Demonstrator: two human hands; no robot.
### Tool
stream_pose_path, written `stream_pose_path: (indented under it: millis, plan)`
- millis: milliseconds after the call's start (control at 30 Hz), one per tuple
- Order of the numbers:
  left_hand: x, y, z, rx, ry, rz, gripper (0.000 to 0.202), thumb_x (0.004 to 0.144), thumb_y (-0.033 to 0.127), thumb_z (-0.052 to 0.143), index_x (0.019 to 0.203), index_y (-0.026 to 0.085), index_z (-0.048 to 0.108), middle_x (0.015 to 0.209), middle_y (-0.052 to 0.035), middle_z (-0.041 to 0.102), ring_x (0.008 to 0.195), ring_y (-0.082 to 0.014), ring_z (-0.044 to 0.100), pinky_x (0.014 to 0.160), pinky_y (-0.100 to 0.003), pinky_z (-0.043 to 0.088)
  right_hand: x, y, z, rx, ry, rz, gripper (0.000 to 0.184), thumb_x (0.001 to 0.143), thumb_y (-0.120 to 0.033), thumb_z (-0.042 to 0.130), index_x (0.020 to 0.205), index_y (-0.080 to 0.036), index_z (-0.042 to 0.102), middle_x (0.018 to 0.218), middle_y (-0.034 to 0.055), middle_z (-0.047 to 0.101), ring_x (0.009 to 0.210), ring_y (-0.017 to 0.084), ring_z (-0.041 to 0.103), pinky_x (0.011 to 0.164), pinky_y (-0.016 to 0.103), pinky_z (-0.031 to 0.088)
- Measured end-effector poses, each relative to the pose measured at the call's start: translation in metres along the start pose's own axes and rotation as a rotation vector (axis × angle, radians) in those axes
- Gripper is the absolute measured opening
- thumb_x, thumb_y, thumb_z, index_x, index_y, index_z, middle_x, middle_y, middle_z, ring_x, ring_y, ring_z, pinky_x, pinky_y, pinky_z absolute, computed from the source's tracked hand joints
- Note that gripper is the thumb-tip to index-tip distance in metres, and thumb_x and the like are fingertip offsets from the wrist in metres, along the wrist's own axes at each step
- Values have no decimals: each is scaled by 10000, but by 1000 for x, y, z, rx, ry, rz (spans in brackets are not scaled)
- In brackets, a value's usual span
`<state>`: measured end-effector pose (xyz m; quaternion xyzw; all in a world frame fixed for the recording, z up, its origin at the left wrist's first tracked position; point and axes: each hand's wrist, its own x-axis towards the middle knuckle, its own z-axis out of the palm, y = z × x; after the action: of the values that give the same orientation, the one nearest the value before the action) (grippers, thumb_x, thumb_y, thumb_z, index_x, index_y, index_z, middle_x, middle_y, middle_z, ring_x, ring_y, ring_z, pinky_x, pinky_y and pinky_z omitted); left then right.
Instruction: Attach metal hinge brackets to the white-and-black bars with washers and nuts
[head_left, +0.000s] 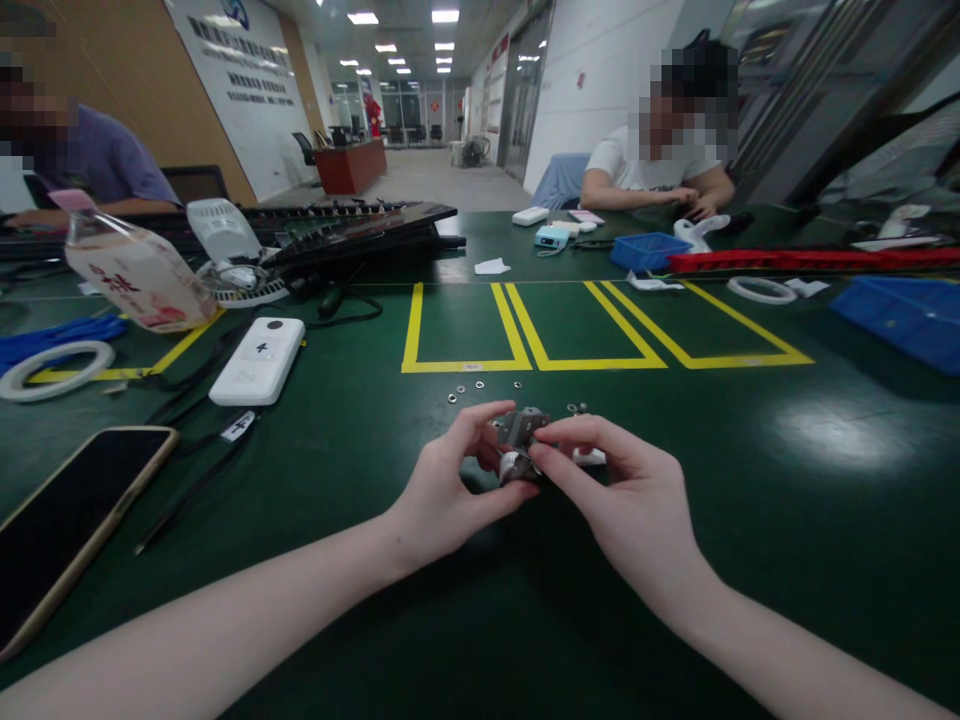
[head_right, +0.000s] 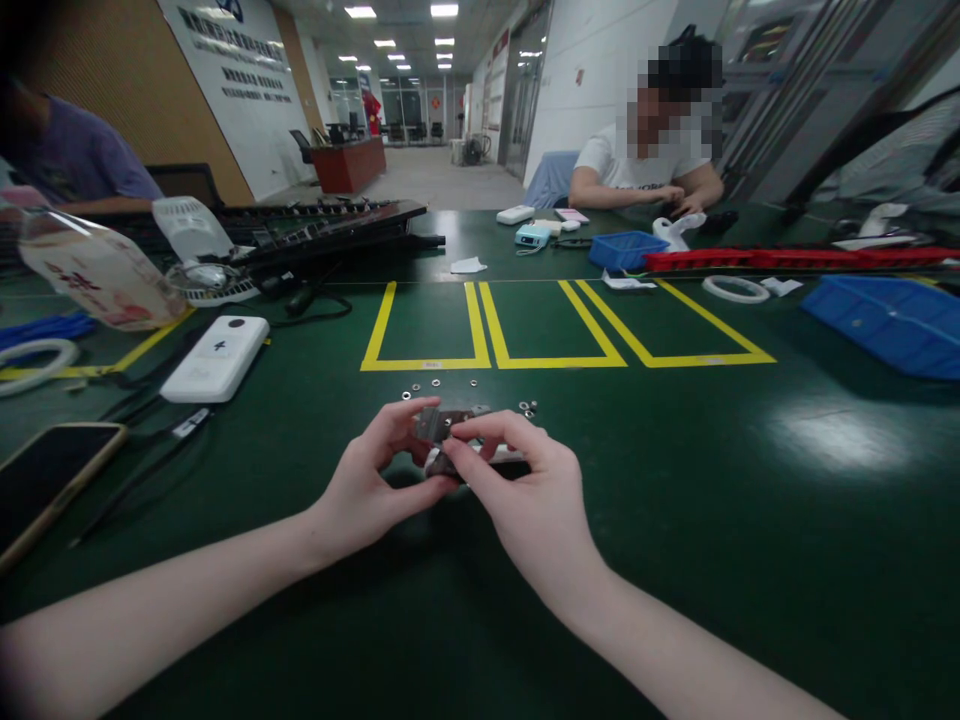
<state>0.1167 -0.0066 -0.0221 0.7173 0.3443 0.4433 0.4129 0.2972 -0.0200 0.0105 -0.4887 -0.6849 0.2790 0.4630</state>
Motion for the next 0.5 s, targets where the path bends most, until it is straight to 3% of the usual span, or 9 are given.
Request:
stream_pose_path:
  millis: [233,500]
  plan:
    - [-2,-2,2,10,45,-14,648,781,151,735,1331,260,410,1143,-47,627,887,-175,648,792,-329,546,-3,-4,8,182,13,99,119,866,-262,660,934,-185,721,902,33,674,771,155,652,656,246,569]
    - [-1,-1,0,48,58,12,619,801,151,714,1330,273,418,1132,-41,624,915,-182,641,799,-332,546,-7,-4,8,134,82,-6,122,866,-204,669,984,-208,699,945,9,671,839,135,643,733,237,565]
